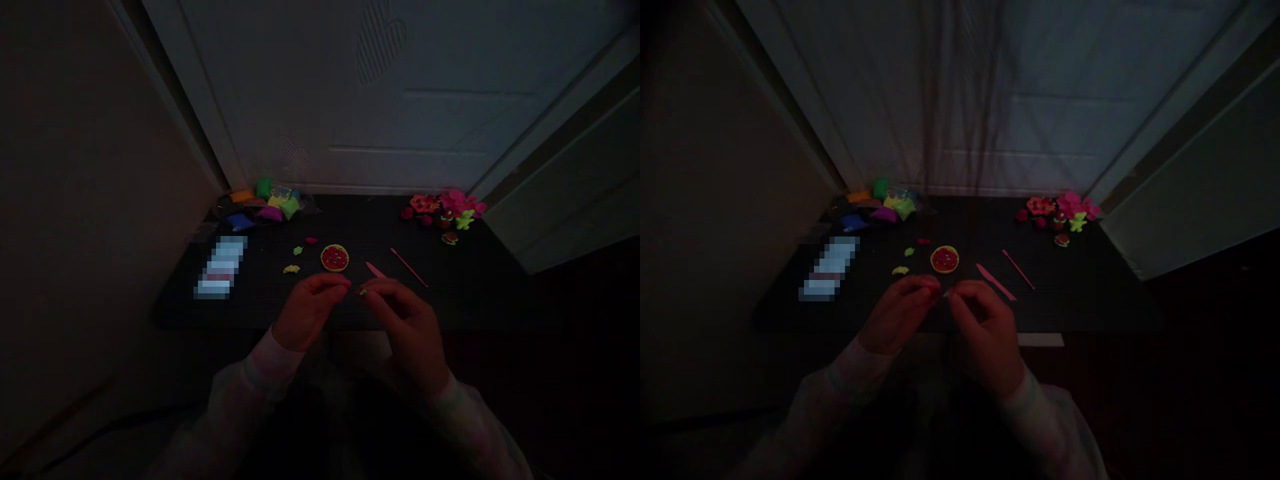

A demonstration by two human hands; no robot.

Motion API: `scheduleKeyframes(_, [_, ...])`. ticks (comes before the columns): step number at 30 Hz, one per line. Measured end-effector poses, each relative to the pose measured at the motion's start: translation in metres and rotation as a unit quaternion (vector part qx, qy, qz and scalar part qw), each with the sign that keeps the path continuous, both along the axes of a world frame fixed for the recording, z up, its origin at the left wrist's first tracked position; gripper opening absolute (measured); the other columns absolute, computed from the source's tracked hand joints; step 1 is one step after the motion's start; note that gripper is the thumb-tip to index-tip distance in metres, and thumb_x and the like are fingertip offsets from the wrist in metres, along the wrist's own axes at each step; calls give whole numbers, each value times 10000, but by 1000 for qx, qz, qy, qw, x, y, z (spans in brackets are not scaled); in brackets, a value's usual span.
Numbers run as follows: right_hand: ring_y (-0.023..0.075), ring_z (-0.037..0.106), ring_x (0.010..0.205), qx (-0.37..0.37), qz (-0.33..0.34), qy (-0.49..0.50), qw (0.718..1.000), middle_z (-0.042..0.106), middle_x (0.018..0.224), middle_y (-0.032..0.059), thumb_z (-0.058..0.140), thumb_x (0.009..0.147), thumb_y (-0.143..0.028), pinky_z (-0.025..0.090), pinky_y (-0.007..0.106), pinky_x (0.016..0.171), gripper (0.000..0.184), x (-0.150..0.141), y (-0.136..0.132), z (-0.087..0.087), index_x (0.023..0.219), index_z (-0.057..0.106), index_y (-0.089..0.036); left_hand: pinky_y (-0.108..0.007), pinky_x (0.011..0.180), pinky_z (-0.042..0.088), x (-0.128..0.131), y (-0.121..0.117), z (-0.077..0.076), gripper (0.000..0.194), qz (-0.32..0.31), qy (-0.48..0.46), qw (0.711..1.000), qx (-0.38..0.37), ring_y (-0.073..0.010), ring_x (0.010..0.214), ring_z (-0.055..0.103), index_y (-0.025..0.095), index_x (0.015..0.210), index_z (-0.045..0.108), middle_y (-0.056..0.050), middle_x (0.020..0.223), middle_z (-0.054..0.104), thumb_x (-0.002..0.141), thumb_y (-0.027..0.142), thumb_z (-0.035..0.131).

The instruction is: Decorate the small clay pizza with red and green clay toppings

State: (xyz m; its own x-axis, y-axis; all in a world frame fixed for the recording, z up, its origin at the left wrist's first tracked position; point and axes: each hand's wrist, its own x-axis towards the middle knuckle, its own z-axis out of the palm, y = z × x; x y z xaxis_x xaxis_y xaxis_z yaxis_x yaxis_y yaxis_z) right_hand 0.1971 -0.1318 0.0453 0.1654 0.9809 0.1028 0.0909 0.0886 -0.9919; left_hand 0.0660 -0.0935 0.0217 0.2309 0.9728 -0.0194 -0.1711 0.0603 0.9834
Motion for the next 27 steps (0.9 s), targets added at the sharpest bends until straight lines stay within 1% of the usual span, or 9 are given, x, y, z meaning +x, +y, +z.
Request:
scheduleKeyframes(2, [153, 554, 822, 41, 15, -30, 999, 601, 826, 10, 562, 751, -230, 428, 304, 763, 49, -4, -4, 9, 772, 605, -219, -310, 759, 448, 3, -8, 8, 143, -5, -90, 996, -25, -135, 802, 579, 204, 712, 599, 9, 804, 622, 647, 332, 595])
scheduleKeyframes(4, [155, 553, 826, 77, 17, -55, 995, 599, 838, 13, 544, 767, -216, 435, 309, 751, 60, -7, -8, 16, 790, 598, -228, -288, 739, 447, 5, -13, 15, 121, -15, -198, 978, -67, -122, 776, 572, 206, 659, 606, 19, 773, 610, 599, 296, 662])
scheduleKeyframes(6, [153, 552, 829, 94, 15, -72, 993, 598, 843, 9, 539, 772, -202, 437, 302, 743, 69, -8, -11, 19, 795, 595, -235, -271, 681, 452, 6, -17, 21, 151, -18, -263, 959, -101, -121, 744, 565, 200, 621, 612, 15, 756, 600, 546, 274, 720])
scheduleKeyframes(9, [140, 552, 828, 110, 16, -92, 990, 597, 848, -5, 538, 773, -176, 435, 284, 741, 93, -9, -13, 20, 809, 590, -244, -255, 588, 446, 5, -20, 27, 186, -18, -267, 957, -115, -127, 701, 556, 189, 586, 608, 4, 750, 590, 507, 279, 751])
scheduleKeyframes(11, [135, 552, 832, 119, 14, -98, 988, 595, 849, -12, 539, 772, -164, 433, 276, 745, 101, -10, -15, 20, 808, 586, -246, -246, 571, 439, 5, -21, 28, 175, -24, -269, 956, -114, -120, 688, 550, 190, 585, 612, 8, 740, 584, 512, 270, 750])
scheduleKeyframes(15, [138, 551, 847, 126, 8, -113, 986, 592, 866, -7, 541, 769, -152, 431, 280, 749, 114, -10, -17, 20, 822, 582, -245, -241, 598, 440, 5, -22, 27, 158, -29, -275, 956, -102, -108, 693, 548, 198, 600, 626, 23, 728, 584, 520, 254, 750])
scheduleKeyframes(18, [145, 551, 846, 134, 3, -128, 983, 596, 863, -3, 541, 765, -149, 427, 291, 751, 117, -11, -17, 21, 821, 582, -244, -260, 602, 450, 5, -23, 28, 189, -13, -256, 961, -101, -134, 723, 566, 193, 589, 620, 13, 738, 589, 500, 284, 759])
scheduleKeyframes(21, [152, 553, 842, 137, 3, -136, 981, 598, 862, 1, 541, 761, -151, 428, 297, 746, 112, -12, -17, 22, 813, 583, -241, -254, 595, 449, 5, -23, 28, 201, 2, -245, 965, -95, -148, 749, 578, 187, 577, 620, 4, 741, 594, 482, 290, 764])
scheduleKeyframes(27, [143, 550, 848, 137, 7, -131, 982, 590, 867, -3, 545, 759, -143, 424, 288, 756, 116, -13, -17, 23, 811, 583, -240, -247, 628, 455, 6, -24, 26, 144, 8, -251, 963, -94, -120, 724, 568, 195, 585, 635, 19, 714, 604, 508, 245, 746])
